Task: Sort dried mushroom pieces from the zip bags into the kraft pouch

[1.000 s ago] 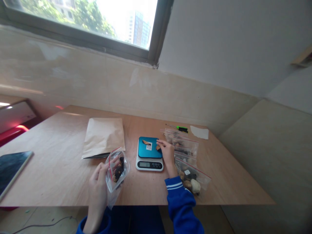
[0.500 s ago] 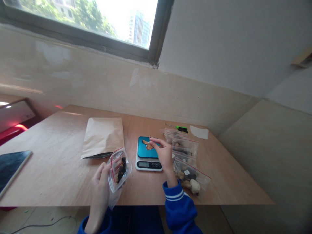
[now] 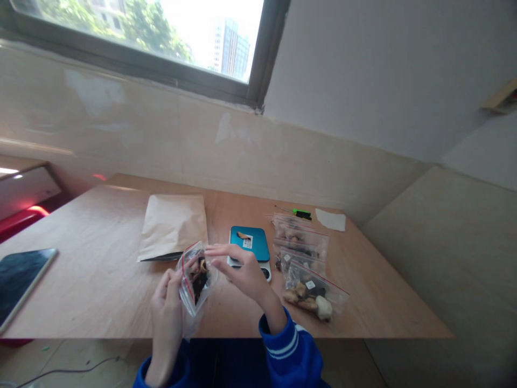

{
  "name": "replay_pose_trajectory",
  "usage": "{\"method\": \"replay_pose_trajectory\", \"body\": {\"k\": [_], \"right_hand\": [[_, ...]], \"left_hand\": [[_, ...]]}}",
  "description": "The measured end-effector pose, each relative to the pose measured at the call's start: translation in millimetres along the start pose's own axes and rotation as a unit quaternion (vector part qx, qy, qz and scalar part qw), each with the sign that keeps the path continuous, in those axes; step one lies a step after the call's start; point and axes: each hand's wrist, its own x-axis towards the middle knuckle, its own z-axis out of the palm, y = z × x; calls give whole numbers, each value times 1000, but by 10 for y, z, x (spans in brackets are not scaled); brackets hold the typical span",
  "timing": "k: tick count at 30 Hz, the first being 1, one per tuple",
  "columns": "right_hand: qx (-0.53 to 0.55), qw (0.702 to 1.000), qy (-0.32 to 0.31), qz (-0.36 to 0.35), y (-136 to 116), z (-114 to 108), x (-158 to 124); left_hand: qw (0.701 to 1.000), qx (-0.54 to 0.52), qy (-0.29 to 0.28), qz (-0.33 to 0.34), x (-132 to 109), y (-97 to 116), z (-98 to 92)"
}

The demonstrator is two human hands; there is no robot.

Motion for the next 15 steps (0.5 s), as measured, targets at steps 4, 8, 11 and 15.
{"method": "replay_pose_trajectory", "body": {"k": [4, 8, 11, 15], "right_hand": [[-204, 974, 79, 61, 497, -210, 102], [-345, 922, 89, 151, 965, -334, 144], [-354, 918, 87, 156, 1058, -340, 135], [-345, 921, 103, 150, 954, -372, 131]], "left_hand": [[1000, -7, -15, 6, 40, -77, -47], [999, -20, -42, -4, 60, -143, -71], [998, -21, -51, -10, 55, -147, -72], [998, -42, -50, -19, 49, -123, -63]]}}
